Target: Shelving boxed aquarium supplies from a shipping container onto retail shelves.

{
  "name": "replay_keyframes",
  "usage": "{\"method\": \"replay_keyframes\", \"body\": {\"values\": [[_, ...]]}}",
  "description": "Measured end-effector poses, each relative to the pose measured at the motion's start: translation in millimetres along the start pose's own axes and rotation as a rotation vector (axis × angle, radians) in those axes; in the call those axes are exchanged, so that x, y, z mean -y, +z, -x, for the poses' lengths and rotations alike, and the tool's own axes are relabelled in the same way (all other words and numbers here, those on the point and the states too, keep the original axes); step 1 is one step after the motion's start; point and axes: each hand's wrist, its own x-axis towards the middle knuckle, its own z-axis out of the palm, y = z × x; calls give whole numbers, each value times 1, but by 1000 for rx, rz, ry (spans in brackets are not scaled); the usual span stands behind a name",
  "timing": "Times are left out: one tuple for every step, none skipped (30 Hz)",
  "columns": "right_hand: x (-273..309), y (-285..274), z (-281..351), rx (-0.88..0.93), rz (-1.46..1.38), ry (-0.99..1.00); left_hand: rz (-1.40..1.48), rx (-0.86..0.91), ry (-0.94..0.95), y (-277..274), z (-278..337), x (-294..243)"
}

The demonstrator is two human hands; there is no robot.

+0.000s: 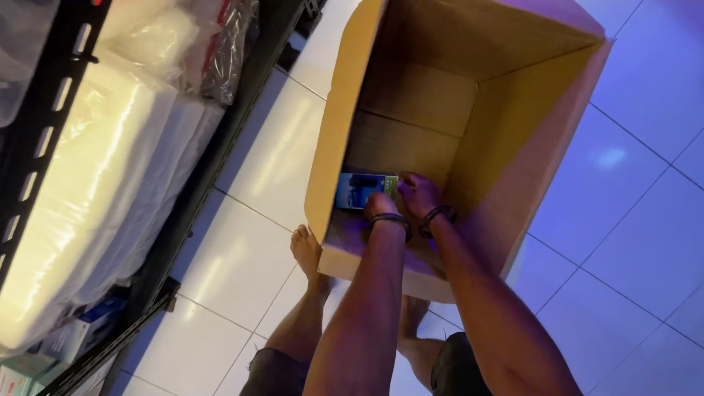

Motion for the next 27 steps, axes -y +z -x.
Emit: {"method": "replay_keyframes", "body": {"values": [[-1,4,-9,41,45,-5,17,47,-29,4,-2,1],[-1,7,-16,81,91,-10,34,94,-58,6,-3,2],[0,7,-19,87,93,-7,34,100,-62,19,0,3],[2,7,-22,119,38,24,36,134,-65,30,4,3],[6,7,-26,148,-18,51,39,164,-67,43,4,6],[0,12,-31,150,-16,50,39,164,-70,41,4,4],[-6,16,-37,190,28,8,24,206,-120,37,2,2],[-11,19,-42,229,72,-34,9,247,-170,33,0,0],[-3,19,-34,234,73,-32,7,252,-173,32,2,0],[5,18,-26,234,99,-45,3,268,-167,29,4,0],[15,14,-19,228,123,-62,-1,278,-157,27,1,-2],[4,15,-24,228,122,-63,-2,277,-158,26,-6,-4],[-9,17,-23,181,92,-67,0,284,-169,22,-5,-5],[-21,20,-21,135,61,-70,2,291,-180,17,-5,-5],[-25,15,-23,131,60,-73,4,286,-178,-12,-52,-65],[-27,10,-24,83,66,8,666,442,-901,-53,-104,-129],[-33,4,-17,48,79,96,1342,552,-1632,-112,-149,-194],[-25,-8,2,56,85,100,1338,552,-1645,-79,-134,-201],[-11,-21,14,-17,-98,78,1274,550,-1459,-45,-128,-206],[5,-36,29,-89,-281,54,1205,543,-1276,-16,-123,-211],[32,-54,51,-89,-278,32,1222,524,-1272,-53,-134,-210],[59,-74,76,-91,-416,33,1335,425,-1162,-92,-143,-210],[83,-90,105,-101,-559,37,1442,333,-1036,-131,-149,-208],[115,-110,143,-111,-560,16,1457,321,-1019,-189,-149,-198],[151,-133,178,-86,-620,18,1575,364,-908,-251,-151,-189],[186,-157,217,-60,-679,20,1687,405,-789,-315,-151,-180],[203,-172,240,-61,-679,-9,1700,379,-770,-350,-148,-171]]}}
